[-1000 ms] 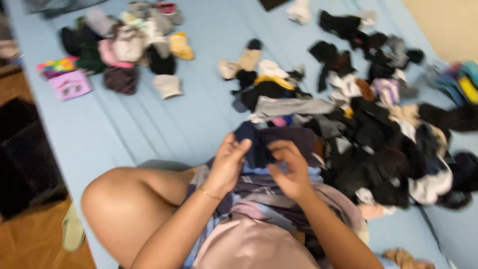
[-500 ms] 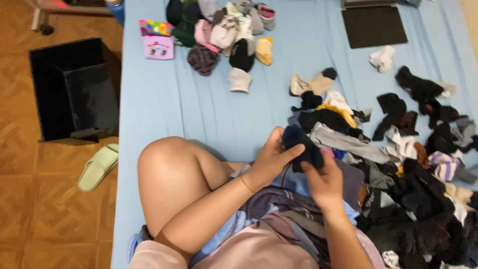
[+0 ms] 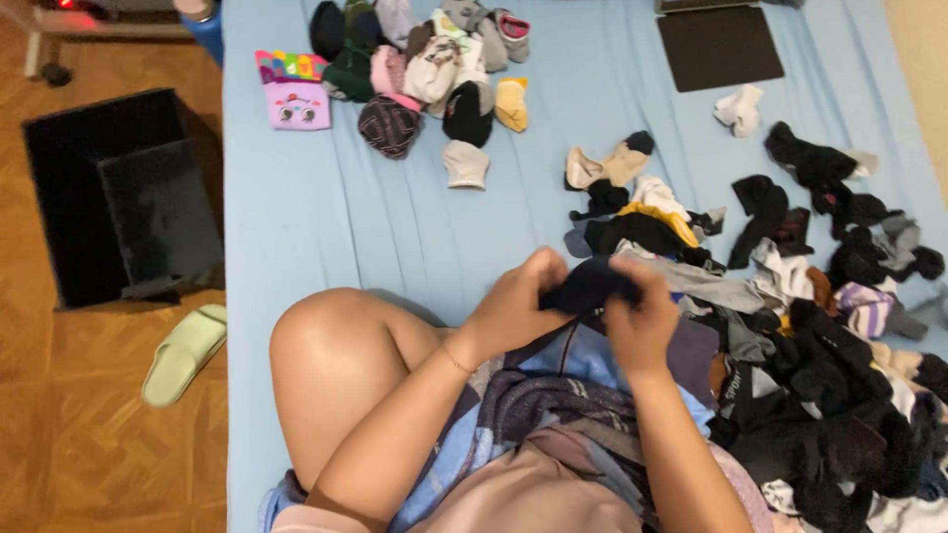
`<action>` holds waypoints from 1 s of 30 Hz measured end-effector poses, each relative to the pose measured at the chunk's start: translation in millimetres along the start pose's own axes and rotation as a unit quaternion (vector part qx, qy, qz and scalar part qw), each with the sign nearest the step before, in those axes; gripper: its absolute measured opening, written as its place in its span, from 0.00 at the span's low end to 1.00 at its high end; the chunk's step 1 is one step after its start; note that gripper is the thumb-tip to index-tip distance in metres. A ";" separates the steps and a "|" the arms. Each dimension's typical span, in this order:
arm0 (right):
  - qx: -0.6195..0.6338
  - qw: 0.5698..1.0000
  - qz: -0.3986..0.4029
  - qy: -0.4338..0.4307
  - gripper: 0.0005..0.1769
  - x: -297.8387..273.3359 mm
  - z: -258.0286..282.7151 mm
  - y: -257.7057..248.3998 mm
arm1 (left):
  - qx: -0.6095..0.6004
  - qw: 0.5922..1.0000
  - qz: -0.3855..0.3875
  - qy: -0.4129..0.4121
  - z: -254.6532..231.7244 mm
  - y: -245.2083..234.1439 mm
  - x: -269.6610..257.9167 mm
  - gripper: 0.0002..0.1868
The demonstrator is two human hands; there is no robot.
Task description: The person sits on a bed and folds a large pile of socks one by one, placing each folded pair into a growing stack on the left side of the bed. The socks vary in color and pattern, and the person handles them by hand without tools.
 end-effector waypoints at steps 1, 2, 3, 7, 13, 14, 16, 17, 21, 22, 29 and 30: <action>-0.034 0.998 0.028 -0.036 0.40 -7.7 -20.1 0.5 | 0.166 0.985 -0.005 0.040 2.0 -4.1 4.4 0.23; -0.037 0.998 0.023 -0.035 0.40 -3.6 -15.4 -2.6 | 0.166 0.985 0.000 0.043 8.4 -7.5 6.5 0.23; 0.054 0.990 0.119 -0.060 0.33 -1.4 -7.2 0.1 | 0.176 0.978 -0.067 0.093 11.5 -15.3 8.4 0.19; 0.165 0.949 0.268 -0.030 0.22 5.9 64.8 -4.1 | 0.153 0.949 -0.224 0.163 20.8 -33.2 14.8 0.21; -0.126 0.990 0.057 0.008 0.15 5.5 19.8 16.0 | 0.280 0.933 -0.166 0.155 3.8 -0.6 -5.5 0.18; -0.127 0.990 0.053 0.011 0.15 7.4 14.3 21.0 | 0.281 0.933 -0.162 0.157 5.7 7.2 -11.0 0.18; -0.242 0.967 0.002 -0.084 0.20 13.4 6.9 32.6 | 0.252 0.937 -0.108 0.215 7.6 24.1 -21.3 0.16; -0.241 0.967 -0.002 -0.081 0.20 13.5 -4.0 38.4 | 0.255 0.937 -0.104 0.217 7.1 26.2 -20.9 0.16; -0.198 0.976 -0.046 -0.077 0.20 4.7 -49.5 63.2 | 0.136 0.963 -0.137 0.189 5.3 29.4 -20.2 0.14; -0.214 0.974 -0.049 -0.059 0.20 0.7 -63.6 69.7 | 0.126 0.961 -0.158 0.188 4.3 30.5 -20.2 0.15; -0.242 0.955 -0.068 -0.160 0.17 -15.1 -74.9 90.3 | 0.141 0.975 -0.120 0.119 13.8 -6.0 -14.6 0.10; -0.170 0.984 0.047 -0.038 0.16 -12.5 -67.1 86.7 | 0.157 0.971 -0.158 0.090 15.9 -26.6 -13.0 0.08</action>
Point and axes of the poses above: each hand's wrist, its own x-axis towards the middle knuckle, its own y-axis out of the palm, z = x × y, the point moved 3 cm from there along x, towards the middle knuckle, and after that the axes turned 11 degrees about -z, right-handed, at the moved point
